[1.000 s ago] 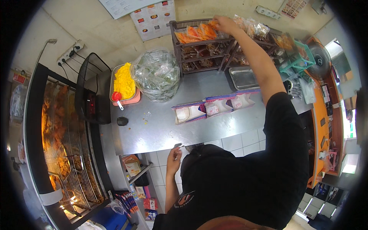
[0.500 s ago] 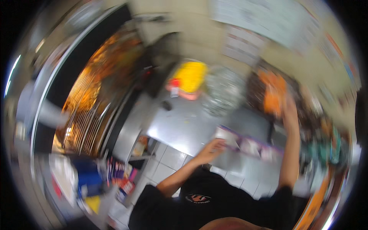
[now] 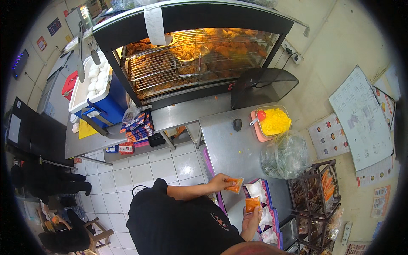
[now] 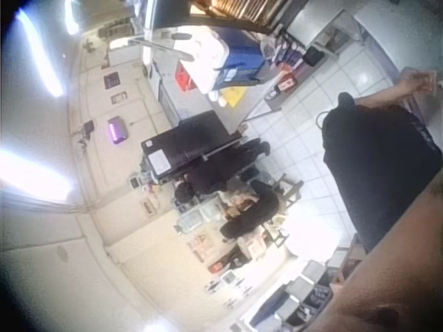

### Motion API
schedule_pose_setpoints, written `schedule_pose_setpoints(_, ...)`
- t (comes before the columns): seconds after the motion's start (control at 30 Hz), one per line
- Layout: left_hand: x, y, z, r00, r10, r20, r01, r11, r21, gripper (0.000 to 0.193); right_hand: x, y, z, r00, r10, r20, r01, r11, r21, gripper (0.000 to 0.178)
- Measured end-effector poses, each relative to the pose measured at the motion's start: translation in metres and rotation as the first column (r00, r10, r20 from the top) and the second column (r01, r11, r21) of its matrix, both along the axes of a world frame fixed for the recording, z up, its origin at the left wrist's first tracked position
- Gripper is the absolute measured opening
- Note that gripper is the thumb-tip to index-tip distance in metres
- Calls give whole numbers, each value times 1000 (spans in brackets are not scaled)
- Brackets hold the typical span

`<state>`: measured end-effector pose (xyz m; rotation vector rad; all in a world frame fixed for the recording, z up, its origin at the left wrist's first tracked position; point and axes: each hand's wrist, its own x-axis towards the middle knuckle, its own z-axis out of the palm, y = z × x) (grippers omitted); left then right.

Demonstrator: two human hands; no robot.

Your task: The person assembles food orders by placing rice and meat into paper wrappers, adding condiments, and folding the wrappers. The person handles multiple items including rice, meat, and condiments, and uses a paper wrapper to package the food.

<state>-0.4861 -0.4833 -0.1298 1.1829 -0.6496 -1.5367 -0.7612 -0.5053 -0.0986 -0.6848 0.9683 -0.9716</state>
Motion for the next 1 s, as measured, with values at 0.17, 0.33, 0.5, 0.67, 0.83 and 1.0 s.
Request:
schedule_pose_setpoints(0.17,10,-14,-14,995,-62,-78,56,995,-82,33,-13,-28,0,994,62,95,-77,984,161,34)
schedule_pose_setpoints(0.33,-14,-43,-67,910,-197,366,307,911,-274,40,4,-46,-13,989,43,142,-67,984,164,43)
schedule_pose_setpoints(0.5,-29,-34,-96,939,-206,275,304,872,-385,43,25,-25,-31,774,59,-630,-391,828,-402,44)
schedule_pose_setpoints(0.67,-35,-18,-126,959,-269,83,281,932,-229,41,58,-4,7,967,61,248,-98,985,141,40)
schedule_pose_setpoints(0.83,3,-2,-46,912,-405,57,409,894,-181,42,42,8,-23,970,167,177,-185,978,92,39)
schedule_pose_setpoints(1.0,13,-7,-36,858,-440,266,504,822,-266,32,40,38,-12,995,21,95,-44,970,237,41)
